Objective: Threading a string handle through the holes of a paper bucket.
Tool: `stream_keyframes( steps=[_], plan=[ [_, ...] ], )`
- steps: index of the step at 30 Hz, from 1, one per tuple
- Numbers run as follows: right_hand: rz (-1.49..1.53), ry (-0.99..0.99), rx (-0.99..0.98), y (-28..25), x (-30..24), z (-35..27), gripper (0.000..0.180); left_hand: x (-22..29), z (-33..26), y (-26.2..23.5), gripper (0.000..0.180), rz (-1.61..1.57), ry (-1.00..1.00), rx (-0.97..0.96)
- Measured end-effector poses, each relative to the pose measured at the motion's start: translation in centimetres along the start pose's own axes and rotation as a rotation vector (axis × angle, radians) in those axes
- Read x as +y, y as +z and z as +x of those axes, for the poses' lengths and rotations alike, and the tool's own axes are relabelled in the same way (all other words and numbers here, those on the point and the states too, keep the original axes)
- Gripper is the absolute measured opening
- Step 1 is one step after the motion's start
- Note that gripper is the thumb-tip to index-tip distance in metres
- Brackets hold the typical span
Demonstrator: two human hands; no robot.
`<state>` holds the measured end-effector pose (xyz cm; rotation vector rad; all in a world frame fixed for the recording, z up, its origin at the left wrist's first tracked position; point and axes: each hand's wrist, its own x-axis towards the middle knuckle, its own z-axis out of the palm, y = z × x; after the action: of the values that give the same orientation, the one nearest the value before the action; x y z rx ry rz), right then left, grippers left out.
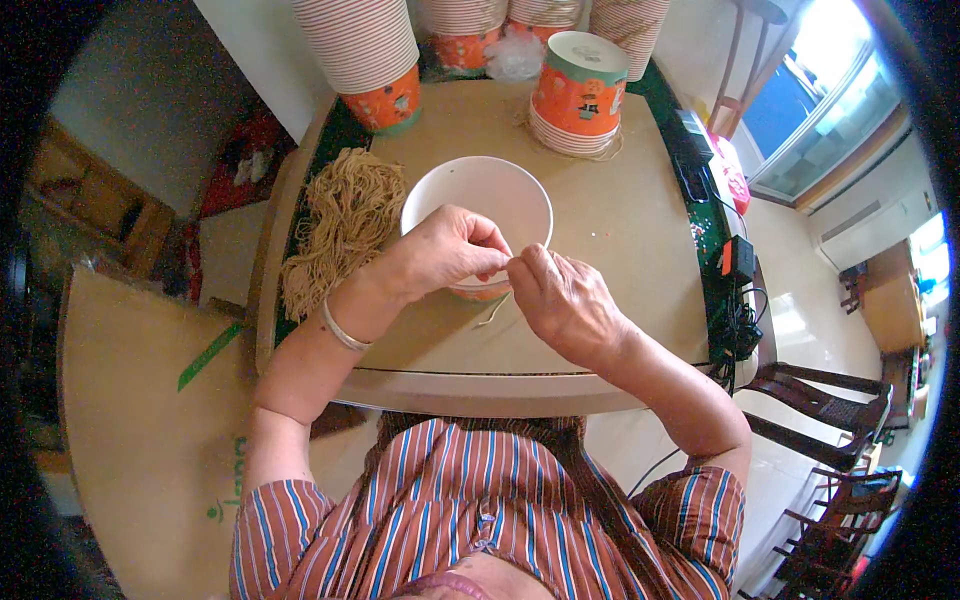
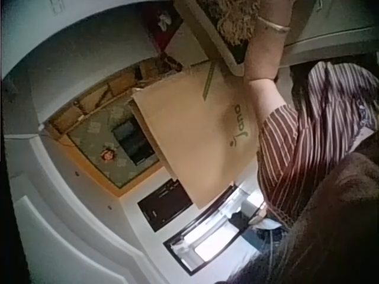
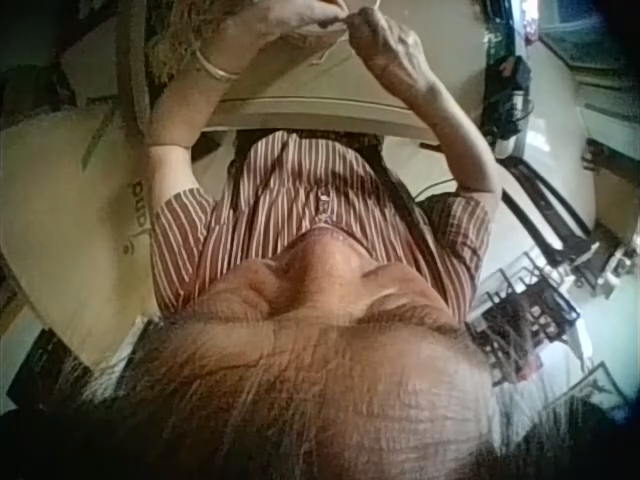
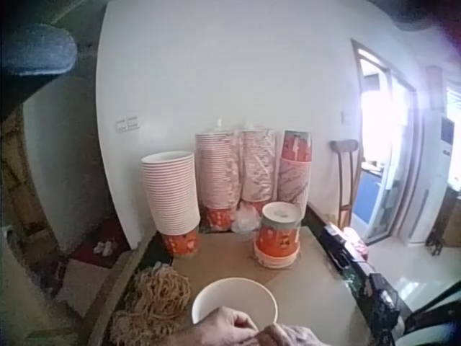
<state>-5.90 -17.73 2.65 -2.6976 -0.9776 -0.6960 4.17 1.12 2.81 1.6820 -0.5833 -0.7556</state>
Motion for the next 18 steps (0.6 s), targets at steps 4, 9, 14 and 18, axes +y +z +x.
stream_keyframes(
  steps=[4, 9, 14, 18],
  plan=[
    [0.180, 0.134, 0.075, 0.2, 0.2, 0.2, 0.020, -0.2, 0.0, 0.2, 0.010, 0.007, -0.012, 0.012],
    [0.323, 0.290, 0.093, 0.4, 0.4, 0.1, 0.018, -0.3, 0.1, 0.4, 0.010, 0.010, -0.005, 0.011],
    [0.611, 0.528, 0.032, -0.1, 0.6, 0.3, 0.008, -1.0, 0.2, 0.6, 0.012, 0.084, 0.092, 0.024],
    [0.955, 0.873, -0.212, -1.7, 1.2, 1.6, 0.003, -0.4, -0.3, 0.6, 0.013, 0.089, 0.035, 0.006]
  ],
)
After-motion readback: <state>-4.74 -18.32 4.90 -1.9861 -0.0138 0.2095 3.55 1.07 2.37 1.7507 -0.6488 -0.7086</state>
